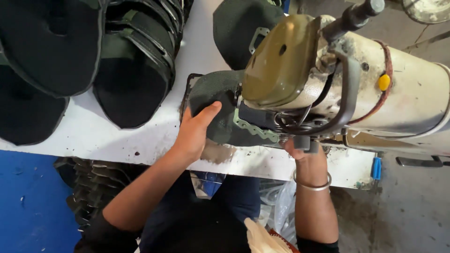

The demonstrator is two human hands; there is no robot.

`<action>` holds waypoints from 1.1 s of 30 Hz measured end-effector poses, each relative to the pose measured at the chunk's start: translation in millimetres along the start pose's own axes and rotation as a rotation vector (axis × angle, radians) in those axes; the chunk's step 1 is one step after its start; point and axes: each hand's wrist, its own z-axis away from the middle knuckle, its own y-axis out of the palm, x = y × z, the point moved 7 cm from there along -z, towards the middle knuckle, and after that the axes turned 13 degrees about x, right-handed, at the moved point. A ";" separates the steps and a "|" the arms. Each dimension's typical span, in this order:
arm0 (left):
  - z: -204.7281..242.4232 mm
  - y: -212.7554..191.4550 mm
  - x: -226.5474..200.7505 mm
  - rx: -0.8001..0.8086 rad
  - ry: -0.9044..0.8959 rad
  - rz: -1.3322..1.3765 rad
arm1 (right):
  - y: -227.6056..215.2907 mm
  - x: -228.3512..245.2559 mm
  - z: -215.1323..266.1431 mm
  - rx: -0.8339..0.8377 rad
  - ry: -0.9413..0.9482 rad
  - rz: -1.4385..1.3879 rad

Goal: The person uses a sewing machine to stitch the upper part of a black sandal to its sole. They repeatedly pick up sandals from a stack, position them under the needle, and guide them through the machine to sew the edges.

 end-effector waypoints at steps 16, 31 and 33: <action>6.8 -7.7 20.4 0.130 0.004 0.049 | 28.0 4.6 5.1 0.107 -0.055 -0.037; 15.9 -17.0 27.1 0.149 0.178 -0.320 | 92.3 123.2 157.4 -0.687 -1.117 1.619; 12.5 -14.4 29.3 0.164 0.167 -0.331 | 87.5 130.7 168.1 -0.762 -1.202 1.735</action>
